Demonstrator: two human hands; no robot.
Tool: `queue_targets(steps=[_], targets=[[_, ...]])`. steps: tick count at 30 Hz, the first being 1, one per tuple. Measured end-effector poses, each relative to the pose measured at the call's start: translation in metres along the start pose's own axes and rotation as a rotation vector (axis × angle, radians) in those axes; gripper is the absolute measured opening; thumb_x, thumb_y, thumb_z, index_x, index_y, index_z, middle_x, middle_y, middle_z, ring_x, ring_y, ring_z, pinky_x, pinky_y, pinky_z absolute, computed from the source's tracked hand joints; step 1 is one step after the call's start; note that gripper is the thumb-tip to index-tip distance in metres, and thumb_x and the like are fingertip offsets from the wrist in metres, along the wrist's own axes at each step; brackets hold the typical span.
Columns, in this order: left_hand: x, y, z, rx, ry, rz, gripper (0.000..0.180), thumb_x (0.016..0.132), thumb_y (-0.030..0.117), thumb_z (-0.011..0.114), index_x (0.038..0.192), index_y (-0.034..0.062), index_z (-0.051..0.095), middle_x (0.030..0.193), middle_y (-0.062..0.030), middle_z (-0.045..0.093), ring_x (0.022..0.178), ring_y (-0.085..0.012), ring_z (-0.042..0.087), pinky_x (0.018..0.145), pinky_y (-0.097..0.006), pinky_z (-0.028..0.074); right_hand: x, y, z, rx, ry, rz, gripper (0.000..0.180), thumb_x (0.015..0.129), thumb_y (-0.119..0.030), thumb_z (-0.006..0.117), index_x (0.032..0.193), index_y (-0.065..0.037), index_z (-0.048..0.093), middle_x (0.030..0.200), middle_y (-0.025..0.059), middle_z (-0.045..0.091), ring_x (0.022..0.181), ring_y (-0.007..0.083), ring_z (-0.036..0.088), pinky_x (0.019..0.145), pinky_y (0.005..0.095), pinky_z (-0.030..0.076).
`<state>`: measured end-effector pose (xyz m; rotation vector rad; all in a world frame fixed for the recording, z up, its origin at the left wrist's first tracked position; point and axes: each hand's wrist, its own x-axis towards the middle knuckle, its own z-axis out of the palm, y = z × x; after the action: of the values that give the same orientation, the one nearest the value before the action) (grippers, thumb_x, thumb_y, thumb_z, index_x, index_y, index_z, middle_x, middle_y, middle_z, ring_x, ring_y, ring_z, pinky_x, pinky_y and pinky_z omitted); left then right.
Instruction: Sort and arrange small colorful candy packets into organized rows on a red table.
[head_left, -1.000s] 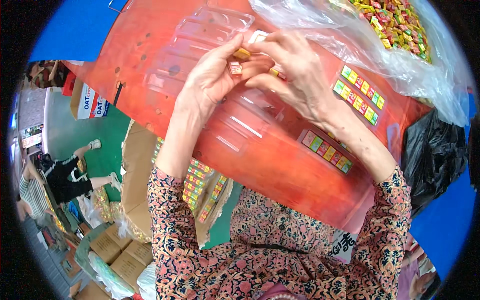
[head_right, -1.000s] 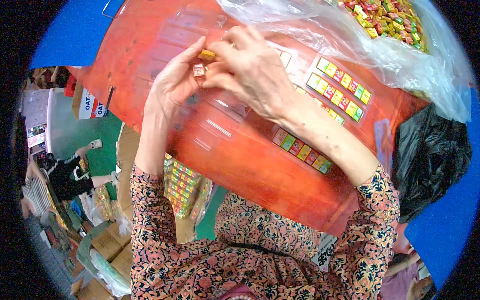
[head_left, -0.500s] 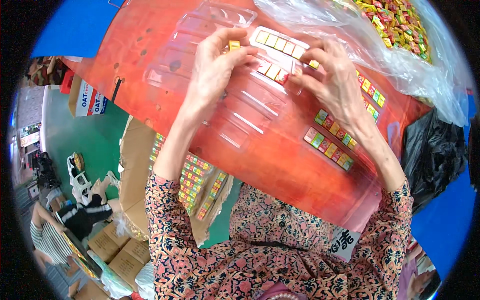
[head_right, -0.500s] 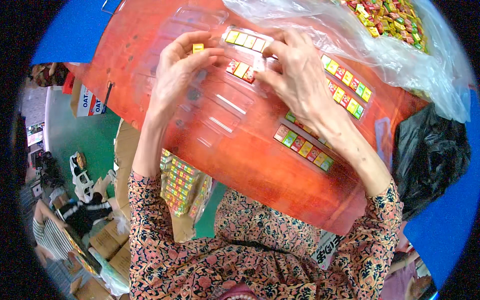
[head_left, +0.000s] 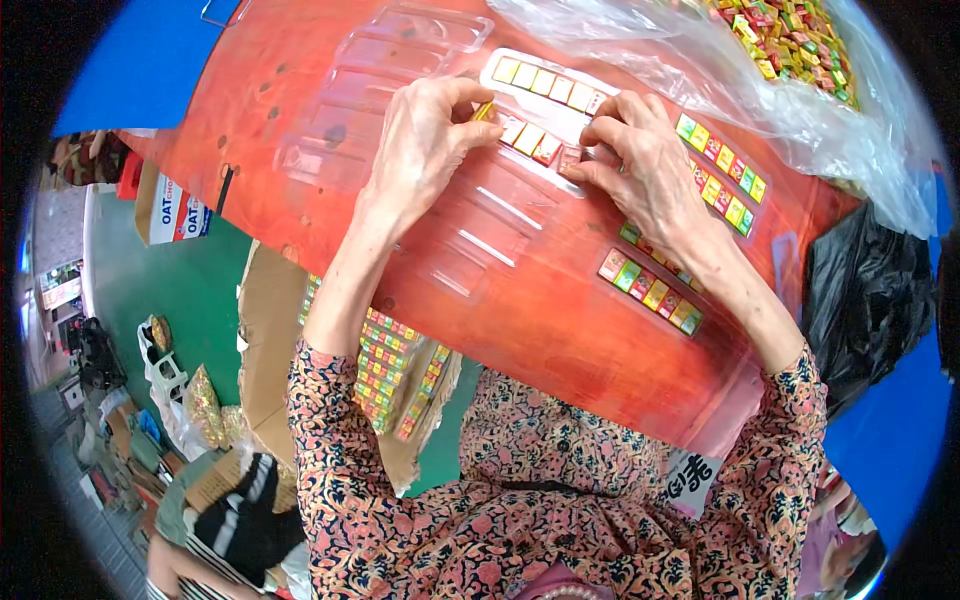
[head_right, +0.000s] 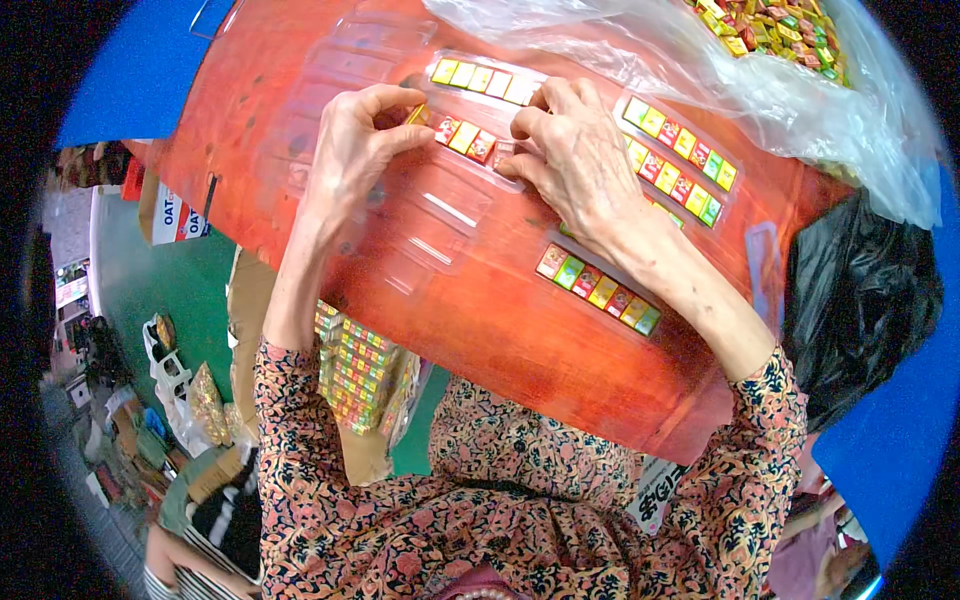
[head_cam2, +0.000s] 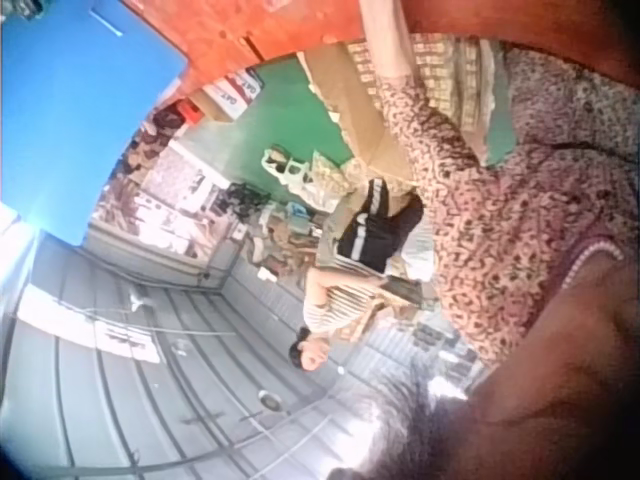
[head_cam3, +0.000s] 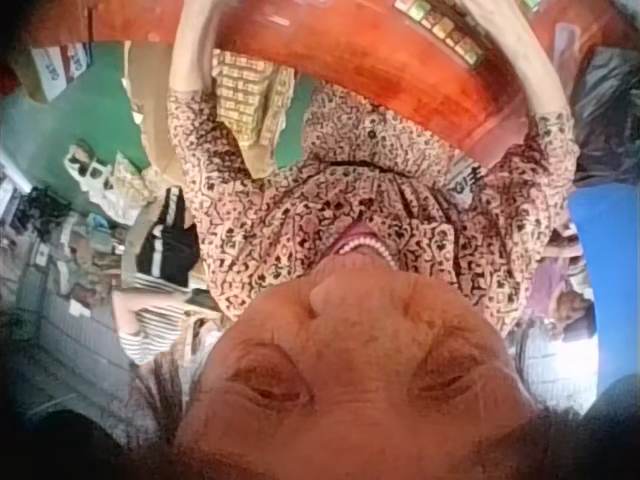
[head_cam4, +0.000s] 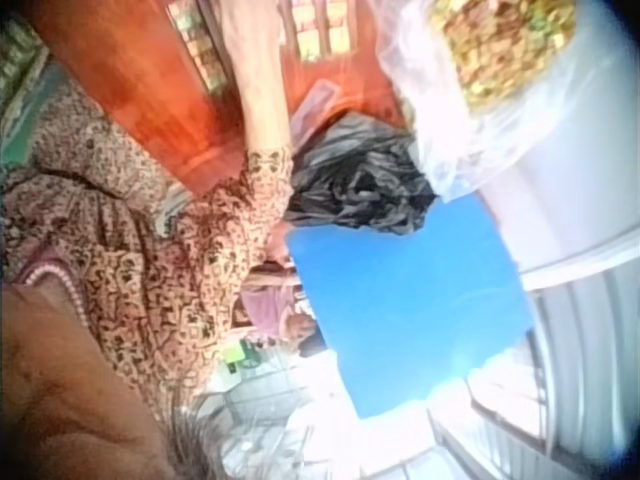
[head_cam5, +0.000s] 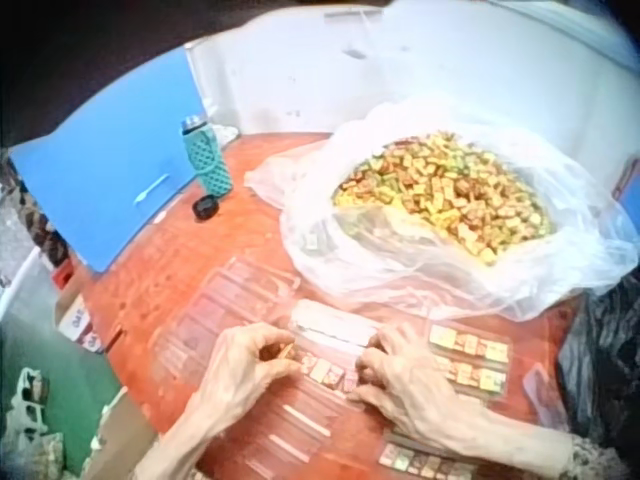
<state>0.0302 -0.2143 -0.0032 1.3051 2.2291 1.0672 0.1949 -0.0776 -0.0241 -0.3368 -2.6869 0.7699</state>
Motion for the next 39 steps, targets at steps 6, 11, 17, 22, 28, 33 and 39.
queue_targets(steps=[6,11,17,22,28,33,39], targets=[[0.007,-0.013,0.004,-0.046,-0.047,-0.039,0.021,0.07,0.005,0.064,0.089,-0.0044,0.062,0.067,-0.0142,0.061,0.063,-0.0189,0.058,0.06,-0.03,0.045,-0.002,-0.003,-0.002,0.009,0.033,-0.027,0.016,0.068,-0.007,0.066,0.08,0.001,0.059,0.089,0.0109,0.052,0.086,0.0275,0.048,0.075,0.0361,0.041],[0.009,-0.012,0.001,-0.063,-0.068,-0.085,0.017,0.071,0.006,0.063,0.085,-0.0044,0.063,0.069,-0.0152,0.062,0.065,-0.0196,0.059,0.063,-0.031,0.046,0.0,-0.003,0.003,-0.001,0.061,-0.085,0.014,0.069,-0.007,0.065,0.08,0.0,0.06,0.087,0.0103,0.052,0.084,0.0271,0.048,0.073,0.0361,0.042],[0.009,-0.002,0.002,0.052,-0.041,-0.03,0.014,0.07,0.006,0.062,0.077,-0.0054,0.063,0.068,-0.0178,0.061,0.066,-0.0231,0.061,0.063,-0.033,0.045,-0.002,-0.001,0.002,-0.007,0.048,-0.092,0.014,0.069,-0.007,0.065,0.08,-0.001,0.06,0.087,0.0095,0.052,0.084,0.0266,0.048,0.073,0.0359,0.042],[0.01,0.001,0.001,0.137,-0.002,0.009,0.014,0.07,0.006,0.061,0.076,-0.0055,0.063,0.067,-0.019,0.06,0.064,-0.0248,0.06,0.061,-0.033,0.045,-0.004,-0.001,0.002,0.0,0.048,-0.084,0.014,0.069,-0.007,0.065,0.08,-0.001,0.06,0.087,0.0091,0.052,0.085,0.0262,0.048,0.072,0.0356,0.042],[0.01,-0.001,0.007,0.011,0.065,-0.055,0.013,0.069,0.007,0.061,0.073,-0.0049,0.062,0.064,-0.0186,0.059,0.059,-0.024,0.059,0.057,-0.033,0.044,-0.003,-0.002,0.003,0.026,0.042,-0.068,0.015,0.068,-0.006,0.066,0.081,-0.001,0.061,0.087,0.0086,0.052,0.085,0.0256,0.049,0.072,0.0352,0.042],[0.007,0.003,0.01,0.099,0.063,-0.018,0.011,0.069,0.006,0.06,0.073,-0.0035,0.063,0.066,-0.0189,0.06,0.061,-0.028,0.06,0.058,-0.035,0.044,-0.003,-0.002,0.003,0.015,0.044,-0.065,0.014,0.068,-0.006,0.066,0.08,-0.001,0.061,0.087,0.0085,0.052,0.085,0.0254,0.049,0.073,0.0351,0.042],[0.006,0.001,0.014,0.206,0.081,0.013,0.01,0.069,0.006,0.06,0.071,-0.004,0.062,0.064,-0.0201,0.057,0.062,-0.0326,0.058,0.058,-0.038,0.044,-0.005,-0.001,0.006,0.021,0.053,-0.082,0.014,0.068,-0.007,0.066,0.079,-0.001,0.061,0.086,0.0084,0.052,0.085,0.0254,0.048,0.073,0.0351,0.042]])
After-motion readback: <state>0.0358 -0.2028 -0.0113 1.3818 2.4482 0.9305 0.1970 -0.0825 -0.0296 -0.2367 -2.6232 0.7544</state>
